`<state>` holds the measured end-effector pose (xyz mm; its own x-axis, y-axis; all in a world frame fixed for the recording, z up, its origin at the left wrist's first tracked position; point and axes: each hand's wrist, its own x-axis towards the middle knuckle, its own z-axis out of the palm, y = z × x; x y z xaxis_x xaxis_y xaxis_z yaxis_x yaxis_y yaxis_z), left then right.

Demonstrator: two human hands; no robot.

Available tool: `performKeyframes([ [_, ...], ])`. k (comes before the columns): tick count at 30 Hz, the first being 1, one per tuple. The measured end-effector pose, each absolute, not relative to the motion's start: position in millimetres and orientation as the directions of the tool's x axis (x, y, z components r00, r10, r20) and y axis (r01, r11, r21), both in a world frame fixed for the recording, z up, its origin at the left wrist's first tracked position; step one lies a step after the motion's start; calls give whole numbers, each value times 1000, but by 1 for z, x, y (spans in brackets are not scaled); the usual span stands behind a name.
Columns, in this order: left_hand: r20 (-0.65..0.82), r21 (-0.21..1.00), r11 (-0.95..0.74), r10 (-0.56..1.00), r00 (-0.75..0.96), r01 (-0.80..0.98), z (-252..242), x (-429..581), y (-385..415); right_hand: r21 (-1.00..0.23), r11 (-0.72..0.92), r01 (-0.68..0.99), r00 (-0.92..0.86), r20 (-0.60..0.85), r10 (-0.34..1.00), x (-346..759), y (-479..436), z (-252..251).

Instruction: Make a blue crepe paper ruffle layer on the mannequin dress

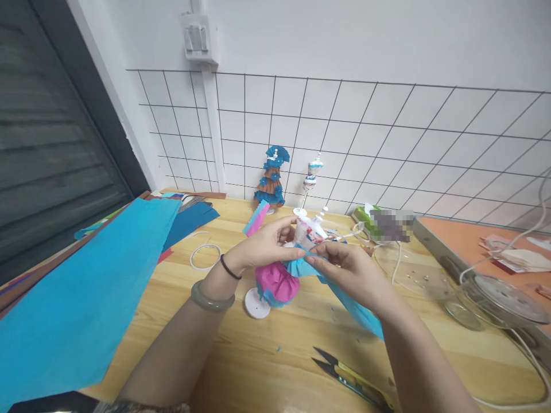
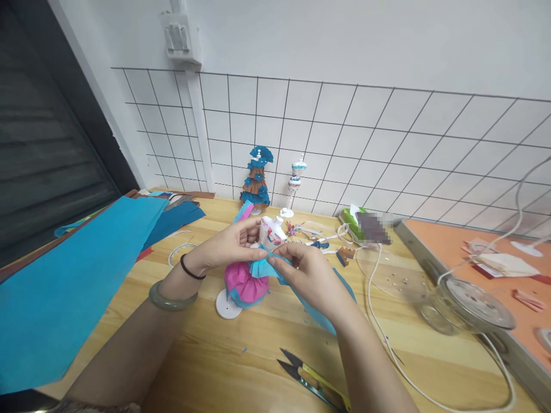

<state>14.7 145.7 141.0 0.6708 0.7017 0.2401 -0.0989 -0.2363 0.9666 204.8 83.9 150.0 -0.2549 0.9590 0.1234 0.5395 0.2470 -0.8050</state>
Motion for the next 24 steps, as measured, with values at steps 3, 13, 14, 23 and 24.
performKeyframes([
  [3, 226, 970, -223, 691, 686, -95, 142, 13, 145, -802, 268, 534, -245, 157, 957, 205, 83, 151],
  [13, 224, 969, -234, 680, 698, -83, 149, 13, 141, -866, 207, 454, -310, 65, 949, 212, 83, 152],
  [14, 231, 968, -233, 675, 701, -94, 148, 13, 141, -872, 191, 450, -310, 48, 949, 212, 83, 152],
  [23, 270, 955, -285, 700, 661, -88, 149, 15, 141, -869, 243, 432, -304, 114, 946, 210, 81, 153],
  [24, 271, 955, -284, 698, 663, -92, 149, 15, 141, -863, 257, 435, -311, 124, 942, 210, 81, 153],
])
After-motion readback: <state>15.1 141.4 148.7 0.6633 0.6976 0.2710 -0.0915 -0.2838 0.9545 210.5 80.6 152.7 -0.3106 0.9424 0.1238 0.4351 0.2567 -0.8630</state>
